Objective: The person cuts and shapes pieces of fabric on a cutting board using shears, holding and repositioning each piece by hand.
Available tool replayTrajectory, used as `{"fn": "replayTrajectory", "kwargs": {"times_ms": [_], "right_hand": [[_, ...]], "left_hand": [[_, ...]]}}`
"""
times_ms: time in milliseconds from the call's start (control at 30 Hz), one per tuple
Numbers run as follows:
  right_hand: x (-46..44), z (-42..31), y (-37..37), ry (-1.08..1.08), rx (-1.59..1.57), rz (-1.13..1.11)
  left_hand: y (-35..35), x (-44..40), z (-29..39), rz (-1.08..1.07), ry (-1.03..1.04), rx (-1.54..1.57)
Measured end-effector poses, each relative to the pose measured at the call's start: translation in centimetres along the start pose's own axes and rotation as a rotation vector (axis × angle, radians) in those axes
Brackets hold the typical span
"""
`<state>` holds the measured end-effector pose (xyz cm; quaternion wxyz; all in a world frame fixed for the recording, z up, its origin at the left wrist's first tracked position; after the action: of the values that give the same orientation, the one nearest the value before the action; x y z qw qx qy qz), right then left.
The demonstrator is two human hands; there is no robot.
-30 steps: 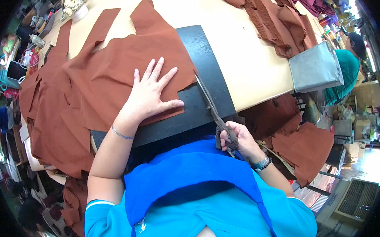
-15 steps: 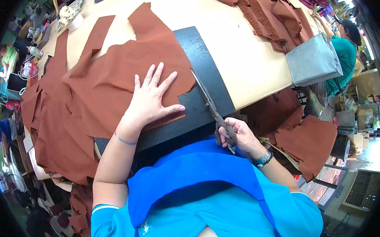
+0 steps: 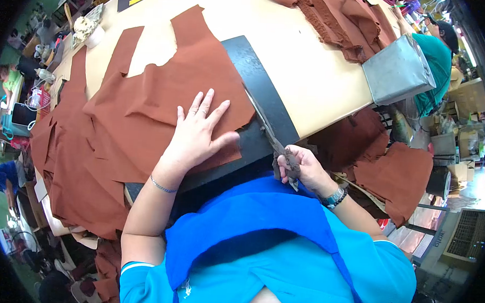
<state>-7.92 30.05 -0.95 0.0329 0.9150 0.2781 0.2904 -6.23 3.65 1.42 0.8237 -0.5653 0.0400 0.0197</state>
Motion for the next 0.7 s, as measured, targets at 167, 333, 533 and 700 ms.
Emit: {"fn": "replayTrajectory", "kwargs": {"times_ms": [167,333,533,700], "right_hand": [[0.2,0.5,-0.1,-0.010,-0.029,0.005],[0.0,-0.4,0.3,0.008,-0.041,-0.001],[-0.6,0.6,0.3,-0.038,-0.090,-0.001],[0.0,1.0,0.1,-0.054,-0.060,-0.009]], "left_hand": [[0.0,-0.9,-2.4,0.160,-0.039,-0.231],[-0.3,0.1,-1.4,0.061,-0.122,-0.227],[-0.2,1.2,-0.3,0.028,-0.146,-0.225],[-0.2,1.5,-0.2,0.046,-0.156,-0.211]]}}
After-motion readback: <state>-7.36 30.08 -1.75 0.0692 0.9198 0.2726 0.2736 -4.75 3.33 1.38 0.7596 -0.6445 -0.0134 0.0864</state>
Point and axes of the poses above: each hand's wrist, its own x-axis away from the middle knuckle, its own y-axis out of the palm, z = x × y, the point moved 3 cm from there along -x, towards the middle knuckle, and after that the axes turned 9 degrees about z, right-handed, at the moved point
